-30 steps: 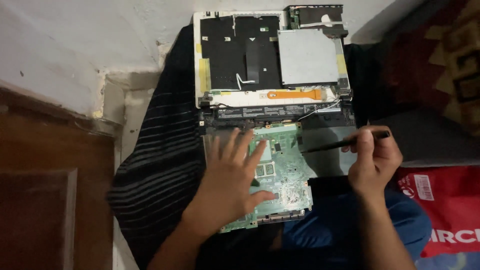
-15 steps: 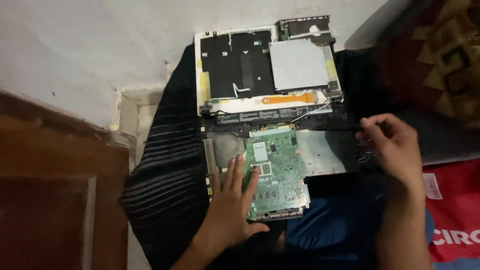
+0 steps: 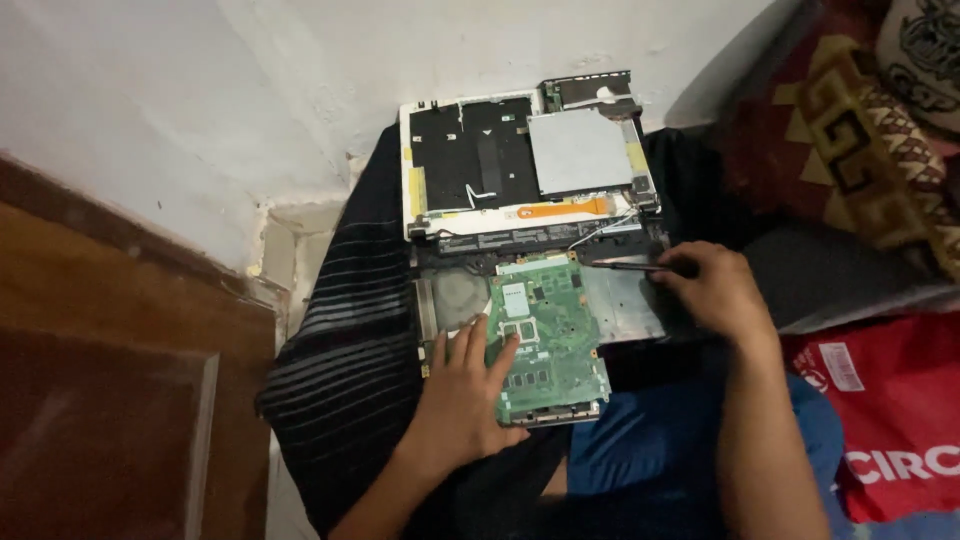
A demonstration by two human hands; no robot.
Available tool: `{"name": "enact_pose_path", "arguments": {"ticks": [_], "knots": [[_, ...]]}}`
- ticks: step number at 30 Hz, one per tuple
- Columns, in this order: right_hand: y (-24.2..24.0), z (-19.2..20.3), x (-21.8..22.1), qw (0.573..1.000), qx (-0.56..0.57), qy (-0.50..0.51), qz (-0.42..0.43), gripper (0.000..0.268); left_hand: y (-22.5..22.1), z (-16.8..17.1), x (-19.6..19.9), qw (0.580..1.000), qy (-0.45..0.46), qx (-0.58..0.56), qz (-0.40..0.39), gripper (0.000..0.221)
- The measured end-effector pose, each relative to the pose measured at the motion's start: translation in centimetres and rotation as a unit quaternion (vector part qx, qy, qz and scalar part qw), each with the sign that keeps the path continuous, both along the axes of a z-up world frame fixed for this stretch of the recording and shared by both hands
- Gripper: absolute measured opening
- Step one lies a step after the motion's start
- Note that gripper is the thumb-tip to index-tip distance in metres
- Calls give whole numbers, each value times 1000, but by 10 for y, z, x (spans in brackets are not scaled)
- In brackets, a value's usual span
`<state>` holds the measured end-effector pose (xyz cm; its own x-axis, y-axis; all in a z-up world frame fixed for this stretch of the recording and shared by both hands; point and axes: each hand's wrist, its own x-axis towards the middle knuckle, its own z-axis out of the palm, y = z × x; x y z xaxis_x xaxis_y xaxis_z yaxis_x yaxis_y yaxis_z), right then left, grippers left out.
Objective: Removing internal components including the motherboard and shielding from a laptop chassis.
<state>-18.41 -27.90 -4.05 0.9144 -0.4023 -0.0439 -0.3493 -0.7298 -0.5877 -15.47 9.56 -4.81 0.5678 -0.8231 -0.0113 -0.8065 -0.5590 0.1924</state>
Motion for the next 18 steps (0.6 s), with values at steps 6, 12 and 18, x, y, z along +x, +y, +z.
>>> {"name": "enact_pose_path", "arguments": {"ticks": [6, 12, 18], "knots": [[9, -12, 4, 993, -75, -66, 58, 18, 1, 12, -3, 998, 58, -24, -3, 130], [28, 3, -5, 986, -155, -31, 48, 33, 21, 40, -1, 994, 110, -8, 26, 136], [98, 41, -18, 985, -118, -34, 118, 38, 57, 52, -14, 936, 253, -94, 226, 127]]}}
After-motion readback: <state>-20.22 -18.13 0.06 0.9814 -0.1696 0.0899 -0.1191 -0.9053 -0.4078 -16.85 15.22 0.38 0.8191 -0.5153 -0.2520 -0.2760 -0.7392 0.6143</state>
